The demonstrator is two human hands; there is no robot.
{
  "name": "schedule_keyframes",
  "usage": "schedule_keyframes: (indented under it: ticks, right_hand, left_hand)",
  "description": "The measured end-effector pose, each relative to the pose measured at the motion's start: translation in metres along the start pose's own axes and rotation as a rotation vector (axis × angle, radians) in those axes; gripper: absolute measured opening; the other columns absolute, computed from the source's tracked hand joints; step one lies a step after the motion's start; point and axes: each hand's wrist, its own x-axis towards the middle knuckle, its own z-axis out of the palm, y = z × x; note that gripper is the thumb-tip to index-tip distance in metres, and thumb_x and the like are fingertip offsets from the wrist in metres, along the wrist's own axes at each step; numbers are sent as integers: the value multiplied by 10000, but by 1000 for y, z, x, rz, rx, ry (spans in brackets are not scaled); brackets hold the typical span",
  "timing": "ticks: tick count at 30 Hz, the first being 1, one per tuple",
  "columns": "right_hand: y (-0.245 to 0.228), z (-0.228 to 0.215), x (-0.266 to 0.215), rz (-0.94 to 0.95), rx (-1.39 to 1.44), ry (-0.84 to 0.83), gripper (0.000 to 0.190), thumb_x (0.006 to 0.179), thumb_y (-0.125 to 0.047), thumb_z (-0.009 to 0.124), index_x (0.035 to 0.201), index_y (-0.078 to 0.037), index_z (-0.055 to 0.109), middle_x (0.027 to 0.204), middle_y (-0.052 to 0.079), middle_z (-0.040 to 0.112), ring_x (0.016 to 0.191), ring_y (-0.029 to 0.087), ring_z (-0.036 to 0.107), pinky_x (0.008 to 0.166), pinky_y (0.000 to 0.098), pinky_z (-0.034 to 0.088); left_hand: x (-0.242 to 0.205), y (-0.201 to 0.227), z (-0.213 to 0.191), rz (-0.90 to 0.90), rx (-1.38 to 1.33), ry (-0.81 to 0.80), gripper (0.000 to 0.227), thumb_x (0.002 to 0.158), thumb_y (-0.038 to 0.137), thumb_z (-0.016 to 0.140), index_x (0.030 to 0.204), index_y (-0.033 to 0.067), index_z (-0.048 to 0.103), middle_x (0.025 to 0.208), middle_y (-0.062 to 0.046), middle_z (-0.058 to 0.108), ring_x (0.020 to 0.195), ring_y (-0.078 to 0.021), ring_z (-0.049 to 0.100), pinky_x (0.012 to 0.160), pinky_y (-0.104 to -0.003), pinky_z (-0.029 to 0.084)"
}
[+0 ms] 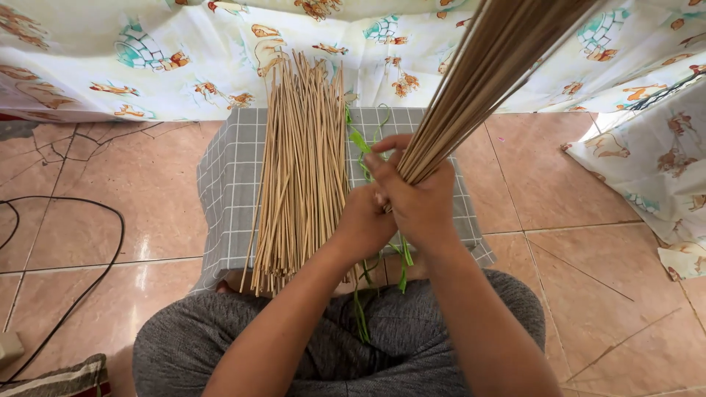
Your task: Gathering thin bamboo sticks into uniform bundles and securing them with green plastic ties.
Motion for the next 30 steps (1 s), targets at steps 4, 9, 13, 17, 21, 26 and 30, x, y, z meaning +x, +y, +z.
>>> schedule_keyframes:
  ticks: [4, 9, 13, 17, 21, 26, 30]
  right_hand:
    - [-37, 3, 10, -54, 3, 2, 203, 937, -64, 751, 1060, 66, 655, 538, 68, 537, 436, 107, 565, 424, 233, 468]
    - [-54, 3, 19, -61, 71, -67, 453, 922, -80, 756, 1311, 39, 556, 639, 99, 620, 539, 166, 678, 554, 307, 619]
    - [-50, -12, 20, 100, 76, -191, 725, 876, -245, 727, 1481, -27, 393, 1060, 171, 709, 908, 260, 743, 832, 343, 627]
    - [-52, -12, 15, 88, 214, -101, 643, 852, -90, 776, 1422, 17, 497, 726, 46, 659, 541, 138, 603, 512, 262, 520]
    - [-62, -20, -6, -42, -168, 4, 238, 929, 32, 704, 1162, 14, 660, 582, -15, 567, 426, 60, 502, 412, 191, 446]
    - [-38, -55, -13, -172, -193, 162, 152, 962, 28, 706, 1096, 55, 639, 582, 55, 559, 453, 121, 552, 451, 243, 498]
    - [3, -80, -13, -181, -150, 192, 311, 883, 34, 775, 1166, 46, 647, 640, 38, 613, 590, 89, 641, 618, 265, 564]
  left_hand:
    - [6, 26, -6, 23, -16, 16, 434, 853, 138, 708, 546, 98, 405, 450, -20, 374, 556, -77, 439, 560, -283, 400]
    - [11, 70, -17, -118, -77, -119, 368, 934, 255, 662, 619, 92, 566, 478, -29, 512, 423, -145, 487, 482, -302, 406]
    - [6, 36, -15, -218, -125, -218, 153, 948, 154, 645, 855, 47, 703, 608, -19, 560, 502, -115, 482, 446, -288, 373]
    - [6, 24, -5, -257, -105, -361, 90, 932, 111, 668, 866, 51, 678, 732, -58, 657, 596, -142, 598, 530, -281, 506]
    - [9, 10, 21, -118, 95, -299, 264, 878, 82, 701, 685, 129, 527, 588, 3, 594, 534, -135, 587, 549, -255, 476]
    - [4, 13, 61, 54, -50, -132, 212, 782, 180, 768, 888, 83, 612, 742, -92, 658, 718, -262, 637, 655, -373, 493]
    - [18, -42, 89, 73, 9, -122, 322, 776, 188, 727, 1046, 25, 666, 849, -248, 709, 892, -529, 668, 749, -610, 505]
